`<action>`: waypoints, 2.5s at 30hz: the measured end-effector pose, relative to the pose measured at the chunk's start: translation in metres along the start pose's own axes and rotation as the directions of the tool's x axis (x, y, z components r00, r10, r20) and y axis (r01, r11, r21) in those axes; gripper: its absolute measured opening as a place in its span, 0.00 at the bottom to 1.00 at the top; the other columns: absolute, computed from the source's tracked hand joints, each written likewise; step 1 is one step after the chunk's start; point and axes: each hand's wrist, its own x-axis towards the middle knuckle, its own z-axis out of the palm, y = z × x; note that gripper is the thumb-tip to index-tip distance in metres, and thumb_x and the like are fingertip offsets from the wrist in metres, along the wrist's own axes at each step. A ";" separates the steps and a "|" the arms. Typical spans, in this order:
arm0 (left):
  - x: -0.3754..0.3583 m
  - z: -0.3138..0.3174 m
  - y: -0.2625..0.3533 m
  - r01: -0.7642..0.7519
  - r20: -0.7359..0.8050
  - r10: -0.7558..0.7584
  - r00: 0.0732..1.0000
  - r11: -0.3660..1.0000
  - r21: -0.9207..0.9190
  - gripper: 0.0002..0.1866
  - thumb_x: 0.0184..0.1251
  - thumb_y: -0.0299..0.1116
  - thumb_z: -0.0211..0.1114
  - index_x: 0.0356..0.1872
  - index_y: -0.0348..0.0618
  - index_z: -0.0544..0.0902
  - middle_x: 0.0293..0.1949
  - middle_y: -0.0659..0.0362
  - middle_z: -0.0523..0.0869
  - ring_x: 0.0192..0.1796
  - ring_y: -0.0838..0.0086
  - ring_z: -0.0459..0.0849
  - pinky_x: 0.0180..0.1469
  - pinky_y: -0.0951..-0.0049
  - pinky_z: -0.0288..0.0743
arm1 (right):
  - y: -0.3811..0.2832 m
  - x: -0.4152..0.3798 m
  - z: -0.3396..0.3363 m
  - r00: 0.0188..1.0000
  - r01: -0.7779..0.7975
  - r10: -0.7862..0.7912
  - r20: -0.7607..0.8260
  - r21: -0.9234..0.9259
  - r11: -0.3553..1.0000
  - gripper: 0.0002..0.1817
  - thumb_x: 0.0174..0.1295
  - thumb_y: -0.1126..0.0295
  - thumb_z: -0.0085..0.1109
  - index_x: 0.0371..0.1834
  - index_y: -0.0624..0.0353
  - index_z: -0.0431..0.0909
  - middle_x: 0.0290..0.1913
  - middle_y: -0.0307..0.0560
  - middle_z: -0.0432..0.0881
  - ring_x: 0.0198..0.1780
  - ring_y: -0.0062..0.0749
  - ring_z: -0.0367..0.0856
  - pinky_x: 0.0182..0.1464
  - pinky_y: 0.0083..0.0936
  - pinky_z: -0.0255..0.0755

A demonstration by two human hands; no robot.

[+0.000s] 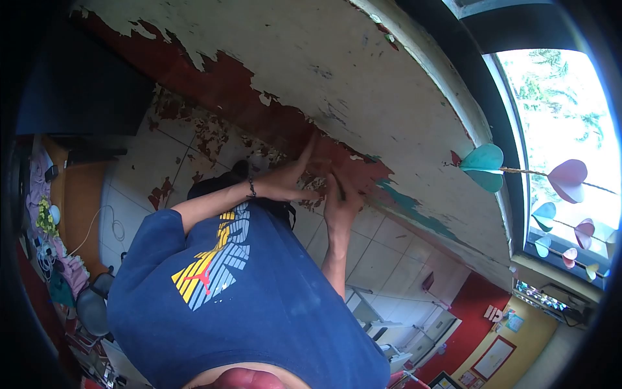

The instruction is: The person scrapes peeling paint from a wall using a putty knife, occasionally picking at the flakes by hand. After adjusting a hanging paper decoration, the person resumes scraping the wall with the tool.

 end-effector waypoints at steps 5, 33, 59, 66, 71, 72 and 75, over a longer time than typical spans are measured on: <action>-0.001 0.004 -0.002 -0.022 -0.045 0.026 0.999 0.996 0.087 0.69 0.64 0.43 0.74 0.75 0.37 0.16 0.68 0.39 0.71 0.66 0.59 0.77 0.69 0.63 0.70 | -0.015 0.011 0.005 0.977 0.203 -0.210 -0.031 -0.141 0.969 0.14 0.68 0.73 0.62 0.52 0.68 0.85 0.41 0.53 0.90 0.42 0.29 0.86 0.47 0.25 0.78; 0.003 0.007 -0.010 0.013 -0.052 -0.027 0.998 0.968 -0.252 0.63 0.67 0.34 0.71 0.78 0.42 0.21 0.71 0.43 0.71 0.71 0.58 0.74 0.71 0.61 0.69 | -0.029 0.020 0.001 0.997 -0.043 0.040 -0.064 -0.049 0.998 0.11 0.64 0.72 0.67 0.47 0.65 0.87 0.43 0.56 0.90 0.42 0.41 0.89 0.49 0.30 0.79; -0.008 -0.008 0.000 -0.078 -0.125 0.056 0.991 0.982 -0.173 0.61 0.66 0.33 0.72 0.81 0.46 0.26 0.71 0.43 0.66 0.66 0.60 0.76 0.67 0.60 0.73 | -0.046 0.007 0.003 0.983 -0.155 0.155 0.101 -0.003 0.988 0.16 0.69 0.70 0.62 0.56 0.68 0.83 0.43 0.54 0.89 0.47 0.34 0.87 0.53 0.29 0.77; -0.004 -0.020 -0.002 -0.063 -0.140 0.041 0.989 0.985 -0.163 0.61 0.65 0.33 0.72 0.81 0.46 0.27 0.71 0.44 0.68 0.62 0.64 0.80 0.65 0.65 0.75 | -0.030 0.000 -0.027 0.970 -0.238 0.230 0.078 0.119 0.964 0.18 0.67 0.69 0.64 0.57 0.66 0.83 0.48 0.58 0.88 0.53 0.40 0.86 0.58 0.33 0.74; -0.001 -0.017 -0.001 -0.051 -0.197 0.004 0.980 0.971 -0.234 0.61 0.64 0.34 0.72 0.82 0.45 0.30 0.73 0.44 0.65 0.65 0.61 0.77 0.66 0.63 0.75 | -0.031 0.011 0.003 0.995 0.054 -0.043 0.090 -0.121 0.991 0.16 0.66 0.70 0.65 0.55 0.65 0.85 0.46 0.59 0.88 0.46 0.40 0.87 0.51 0.32 0.77; -0.002 -0.017 0.001 -0.037 -0.201 -0.016 0.980 0.965 -0.261 0.61 0.63 0.35 0.73 0.82 0.45 0.31 0.75 0.43 0.61 0.68 0.59 0.75 0.66 0.62 0.74 | -0.033 0.011 0.005 0.995 0.080 -0.073 0.068 -0.114 0.990 0.15 0.66 0.71 0.66 0.54 0.64 0.85 0.45 0.59 0.88 0.44 0.40 0.88 0.48 0.31 0.77; -0.002 -0.014 0.000 -0.050 -0.212 0.036 0.977 0.997 -0.060 0.62 0.60 0.36 0.74 0.82 0.44 0.31 0.79 0.40 0.51 0.77 0.53 0.61 0.73 0.59 0.67 | -0.039 -0.002 -0.001 0.973 0.226 -0.229 0.004 -0.171 0.959 0.15 0.66 0.71 0.66 0.53 0.64 0.85 0.43 0.59 0.88 0.42 0.42 0.88 0.46 0.31 0.78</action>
